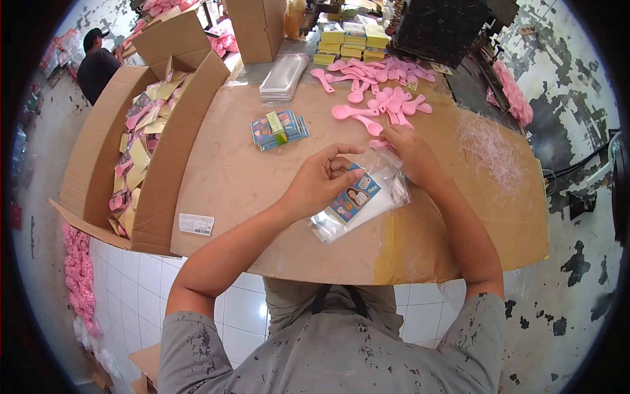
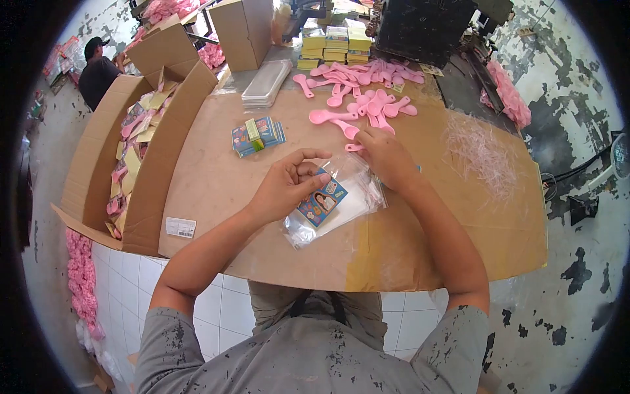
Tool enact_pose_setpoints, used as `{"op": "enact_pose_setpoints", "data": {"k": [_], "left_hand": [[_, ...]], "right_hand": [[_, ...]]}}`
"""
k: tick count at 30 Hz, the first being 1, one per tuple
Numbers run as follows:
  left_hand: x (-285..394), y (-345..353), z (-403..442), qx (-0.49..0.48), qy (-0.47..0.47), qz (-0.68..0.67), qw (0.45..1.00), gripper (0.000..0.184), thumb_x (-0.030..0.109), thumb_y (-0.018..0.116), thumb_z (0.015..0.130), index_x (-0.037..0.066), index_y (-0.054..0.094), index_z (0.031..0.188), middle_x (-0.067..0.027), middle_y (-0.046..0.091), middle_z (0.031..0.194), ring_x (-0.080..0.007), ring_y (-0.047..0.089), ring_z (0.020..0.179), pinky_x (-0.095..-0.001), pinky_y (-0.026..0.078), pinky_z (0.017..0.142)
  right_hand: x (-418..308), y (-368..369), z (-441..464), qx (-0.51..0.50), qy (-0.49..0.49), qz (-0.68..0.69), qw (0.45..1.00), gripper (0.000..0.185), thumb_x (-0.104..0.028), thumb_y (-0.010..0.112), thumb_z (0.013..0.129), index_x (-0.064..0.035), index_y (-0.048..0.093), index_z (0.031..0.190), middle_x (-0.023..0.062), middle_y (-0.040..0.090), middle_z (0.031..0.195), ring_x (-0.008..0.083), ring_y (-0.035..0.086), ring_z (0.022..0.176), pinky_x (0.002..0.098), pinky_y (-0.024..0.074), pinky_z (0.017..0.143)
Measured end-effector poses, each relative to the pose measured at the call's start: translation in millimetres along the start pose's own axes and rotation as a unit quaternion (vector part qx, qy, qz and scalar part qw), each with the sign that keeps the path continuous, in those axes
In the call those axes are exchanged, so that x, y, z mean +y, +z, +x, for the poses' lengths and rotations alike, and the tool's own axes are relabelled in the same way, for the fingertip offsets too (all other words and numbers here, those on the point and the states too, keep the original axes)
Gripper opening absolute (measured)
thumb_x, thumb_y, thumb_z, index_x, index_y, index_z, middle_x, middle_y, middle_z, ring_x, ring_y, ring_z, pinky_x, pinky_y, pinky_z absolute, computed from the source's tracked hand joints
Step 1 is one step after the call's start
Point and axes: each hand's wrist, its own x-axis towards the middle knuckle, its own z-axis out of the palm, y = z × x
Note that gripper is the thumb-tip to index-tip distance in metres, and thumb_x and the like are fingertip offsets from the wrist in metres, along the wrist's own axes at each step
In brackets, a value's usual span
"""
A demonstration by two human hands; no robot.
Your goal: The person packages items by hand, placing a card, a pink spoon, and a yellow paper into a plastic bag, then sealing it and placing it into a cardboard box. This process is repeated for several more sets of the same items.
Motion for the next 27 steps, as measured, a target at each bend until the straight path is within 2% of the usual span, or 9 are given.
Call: {"op": "enact_pose_setpoints", "data": {"k": [3, 6, 9, 12, 16, 18, 22, 24, 27], "left_hand": [[0.2, -0.3, 0.0, 0.009, 0.002, -0.022, 1.0, 0.04, 0.006, 0.066, 0.102, 0.0, 0.054, 0.139, -0.0057, 0.073, 0.098, -0.0056, 0.069, 0.086, -0.0208, 0.055, 0.072], [2.8, 1.8, -1.4, 0.009, 0.006, -0.01, 1.0, 0.04, 0.006, 0.066, 0.102, 0.0, 0.054, 0.139, -0.0058, 0.073, 0.098, -0.0063, 0.069, 0.085, -0.0214, 0.056, 0.072], [2.4, 3.1, -2.5, 0.009, 0.01, 0.001, 1.0, 0.04, 0.006, 0.066, 0.102, 0.0, 0.055, 0.139, -0.0054, 0.072, 0.099, -0.0059, 0.069, 0.085, -0.0209, 0.056, 0.07], [3.9, 4.4, -4.1, 0.004, -0.002, 0.021, 1.0, 0.037, 0.008, 0.066, 0.102, -0.001, 0.059, 0.137, -0.0056, 0.073, 0.1, -0.0053, 0.069, 0.086, -0.0202, 0.055, 0.069], [20.0, 10.3, -8.9, -0.014, -0.046, 0.046, 0.998, 0.031, 0.012, 0.066, 0.103, -0.002, 0.065, 0.131, -0.0065, 0.075, 0.104, -0.004, 0.068, 0.086, -0.0195, 0.054, 0.068], [10.4, 10.1, -7.1, -0.02, -0.017, 0.02, 0.999, 0.031, 0.015, 0.066, 0.104, -0.002, 0.067, 0.13, -0.007, 0.075, 0.106, -0.0043, 0.069, 0.087, -0.0199, 0.055, 0.07], [16.8, 7.4, -7.2, -0.014, -0.053, 0.07, 0.996, 0.034, 0.02, 0.064, 0.106, -0.003, 0.066, 0.131, -0.0074, 0.076, 0.109, -0.0063, 0.069, 0.09, -0.0217, 0.057, 0.077], [7.5, 6.1, -4.0, -0.014, -0.02, 0.022, 0.999, 0.035, 0.021, 0.062, 0.106, -0.003, 0.065, 0.131, -0.0077, 0.076, 0.11, -0.0073, 0.07, 0.092, -0.0233, 0.057, 0.079], [9.2, 3.1, -4.5, -0.025, -0.005, 0.008, 1.0, 0.034, 0.022, 0.06, 0.107, -0.002, 0.065, 0.131, -0.0082, 0.076, 0.112, -0.008, 0.07, 0.092, -0.0248, 0.058, 0.08]], "right_hand": [[-6.5, -2.5, -2.3, 0.075, -0.089, -0.035, 0.993, 0.043, -0.005, 0.071, 0.088, -0.0071, 0.062, 0.13, 0.0159, 0.067, 0.107, 0.0358, 0.065, 0.097, 0.0452, 0.0523, 0.084], [-17.2, -12.9, -5.3, 0.135, -0.038, 0.093, 0.986, 0.045, -0.001, 0.069, 0.093, -0.0051, 0.059, 0.137, 0.0124, 0.066, 0.109, 0.0269, 0.068, 0.095, 0.0398, 0.0542, 0.08], [-39.8, -31.7, -4.1, 0.193, 0.109, 0.457, 0.861, 0.043, 0.001, 0.064, 0.099, -0.0022, 0.057, 0.141, 0.0071, 0.063, 0.112, 0.0159, 0.069, 0.098, 0.0311, 0.0558, 0.077], [-57.4, -47.5, -6.7, 0.194, 0.133, 0.51, 0.827, 0.042, -0.001, 0.062, 0.102, -0.0019, 0.055, 0.143, 0.0051, 0.059, 0.113, 0.0115, 0.068, 0.1, 0.0263, 0.0574, 0.076], [-67.8, -40.4, -8.5, 0.178, 0.119, 0.539, 0.815, 0.044, 0.0, 0.063, 0.101, 0.0001, 0.052, 0.143, 0.0081, 0.059, 0.114, 0.0154, 0.071, 0.096, 0.0285, 0.0617, 0.078], [-76.9, -36.9, -9.3, 0.191, 0.119, 0.543, 0.809, 0.045, 0.001, 0.063, 0.1, 0.0007, 0.051, 0.144, 0.0089, 0.058, 0.115, 0.0163, 0.072, 0.096, 0.0298, 0.0629, 0.08], [-88.6, -28.1, -15.4, 0.199, 0.128, 0.544, 0.805, 0.035, 0.001, 0.061, 0.101, 0.0015, 0.055, 0.136, 0.0099, 0.058, 0.115, 0.0182, 0.072, 0.098, 0.0306, 0.0623, 0.085], [-91.2, -21.3, -19.3, 0.211, 0.104, 0.555, 0.798, 0.029, -0.001, 0.06, 0.103, 0.0008, 0.057, 0.131, 0.0095, 0.059, 0.114, 0.0196, 0.071, 0.103, 0.0328, 0.0603, 0.089], [-64.4, -20.0, -31.7, 0.104, 0.025, 0.415, 0.904, 0.019, -0.007, 0.059, 0.104, 0.0, 0.06, 0.122, 0.0089, 0.063, 0.111, 0.0204, 0.067, 0.112, 0.0357, 0.0546, 0.096]]}}
